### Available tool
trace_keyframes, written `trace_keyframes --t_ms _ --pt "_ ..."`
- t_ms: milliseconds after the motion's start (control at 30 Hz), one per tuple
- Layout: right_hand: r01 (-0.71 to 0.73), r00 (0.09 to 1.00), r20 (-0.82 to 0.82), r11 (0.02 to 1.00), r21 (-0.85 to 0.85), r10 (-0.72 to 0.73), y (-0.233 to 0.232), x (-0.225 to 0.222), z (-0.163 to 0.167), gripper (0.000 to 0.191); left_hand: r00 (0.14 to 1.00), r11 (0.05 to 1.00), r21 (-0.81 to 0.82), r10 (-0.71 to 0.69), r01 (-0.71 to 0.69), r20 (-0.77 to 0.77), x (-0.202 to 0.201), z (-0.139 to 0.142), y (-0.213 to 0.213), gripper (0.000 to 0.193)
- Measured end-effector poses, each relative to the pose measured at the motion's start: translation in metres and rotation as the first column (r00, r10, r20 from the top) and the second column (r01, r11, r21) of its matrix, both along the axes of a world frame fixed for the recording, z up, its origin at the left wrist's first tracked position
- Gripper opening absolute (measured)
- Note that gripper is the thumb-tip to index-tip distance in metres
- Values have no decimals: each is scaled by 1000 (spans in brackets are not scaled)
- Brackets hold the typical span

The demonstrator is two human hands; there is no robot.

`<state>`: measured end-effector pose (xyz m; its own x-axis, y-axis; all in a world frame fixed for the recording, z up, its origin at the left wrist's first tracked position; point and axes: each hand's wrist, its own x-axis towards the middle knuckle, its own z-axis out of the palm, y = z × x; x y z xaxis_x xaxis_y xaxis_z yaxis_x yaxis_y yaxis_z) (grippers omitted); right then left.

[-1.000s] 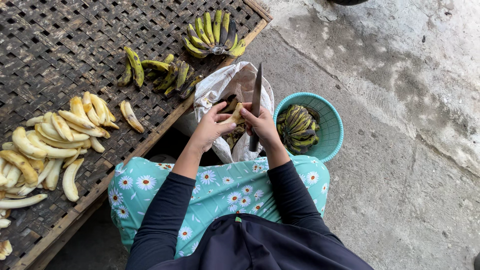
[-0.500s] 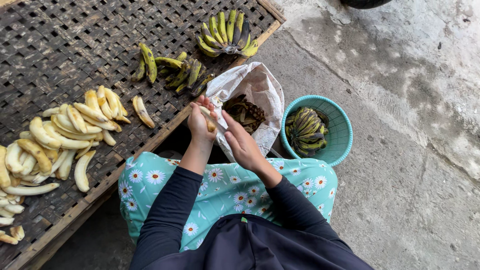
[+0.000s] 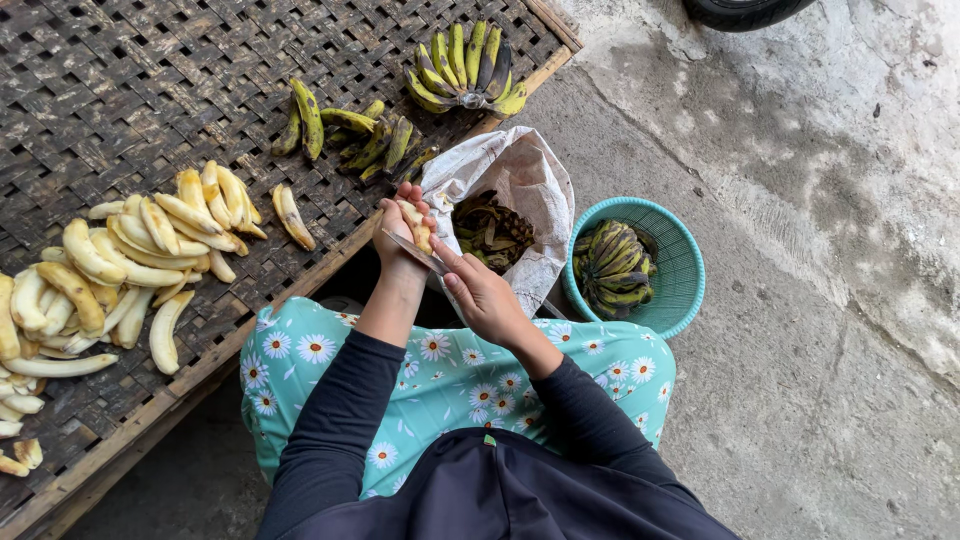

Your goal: The person sits on the ground and peels bananas one at a time using a knife, cutting and stripping the peel by hand. The peels are dropped into a paper sack while the peeled bananas are placed on a woven bamboo mat, and unpeeled bananas are taken from a plastic basket.

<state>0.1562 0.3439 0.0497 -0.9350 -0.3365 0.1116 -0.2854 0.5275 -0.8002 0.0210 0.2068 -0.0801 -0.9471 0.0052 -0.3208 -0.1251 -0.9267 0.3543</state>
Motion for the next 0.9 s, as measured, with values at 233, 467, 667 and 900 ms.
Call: trace_keyframes --t_ms 233,467,667,900 --pt "19 998 -66 998 -54 -23 6 -7 -12 51 995 995 47 -90 92 -44 17 15 6 41" --pt "122 992 -23 992 24 -121 9 -16 -25 53 971 973 41 -229 227 74 25 32 11 36" --pt "114 993 -17 993 -33 -114 12 -23 -32 54 983 983 -30 -184 183 -20 28 36 16 29" --pt "291 957 -25 953 79 -290 4 -26 -30 53 975 986 14 -165 169 -146 36 40 30 40"
